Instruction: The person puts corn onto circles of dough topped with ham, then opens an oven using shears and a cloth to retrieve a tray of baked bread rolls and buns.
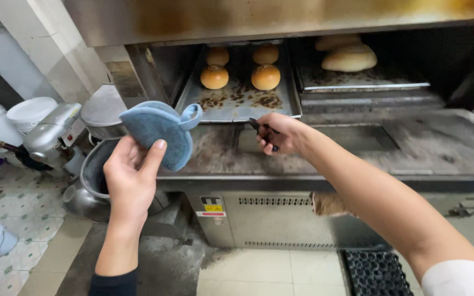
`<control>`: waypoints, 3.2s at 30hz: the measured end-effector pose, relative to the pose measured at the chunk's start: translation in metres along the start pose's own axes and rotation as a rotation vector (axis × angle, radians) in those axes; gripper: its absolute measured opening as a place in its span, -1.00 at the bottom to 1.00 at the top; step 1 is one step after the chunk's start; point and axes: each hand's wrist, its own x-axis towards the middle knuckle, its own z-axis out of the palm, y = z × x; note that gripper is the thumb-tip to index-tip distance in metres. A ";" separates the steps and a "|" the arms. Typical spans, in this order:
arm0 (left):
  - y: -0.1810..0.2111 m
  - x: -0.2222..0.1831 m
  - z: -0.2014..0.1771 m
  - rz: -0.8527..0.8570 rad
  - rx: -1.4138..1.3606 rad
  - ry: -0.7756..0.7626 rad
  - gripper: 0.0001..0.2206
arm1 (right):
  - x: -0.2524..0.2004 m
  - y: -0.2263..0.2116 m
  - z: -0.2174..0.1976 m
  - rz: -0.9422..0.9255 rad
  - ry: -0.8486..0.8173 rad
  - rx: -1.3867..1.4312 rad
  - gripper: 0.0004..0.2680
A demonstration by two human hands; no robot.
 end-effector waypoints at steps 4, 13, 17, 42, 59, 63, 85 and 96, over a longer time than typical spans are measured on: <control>-0.015 0.026 0.034 -0.022 -0.007 -0.021 -0.74 | 0.041 -0.032 -0.015 -0.009 0.033 -0.026 -0.69; -0.038 0.065 0.057 -0.087 -0.045 -0.068 -0.68 | 0.097 -0.066 -0.030 0.019 -0.003 0.049 -0.68; -0.044 0.079 0.060 -0.128 -0.063 -0.104 -0.68 | 0.109 -0.068 -0.033 -0.003 0.043 0.015 -0.68; -0.037 0.099 0.163 -0.277 -0.305 -0.613 -0.63 | -0.059 -0.055 -0.244 -0.177 0.478 -0.275 -0.66; 0.004 0.021 0.267 -0.374 -0.197 -0.422 -0.64 | -0.023 -0.079 -0.358 -0.058 0.193 -0.233 -0.68; 0.014 0.006 0.275 -0.385 -0.192 -0.394 -0.65 | -0.016 -0.080 -0.369 -0.033 0.170 -0.193 -0.70; 0.003 -0.171 0.229 -0.658 -0.455 -0.391 -0.72 | -0.327 0.062 -0.246 0.060 0.068 -0.246 -0.71; -0.009 -0.294 0.279 -0.877 -0.732 -0.182 -0.67 | -0.391 0.149 -0.165 0.053 0.014 -0.236 -0.72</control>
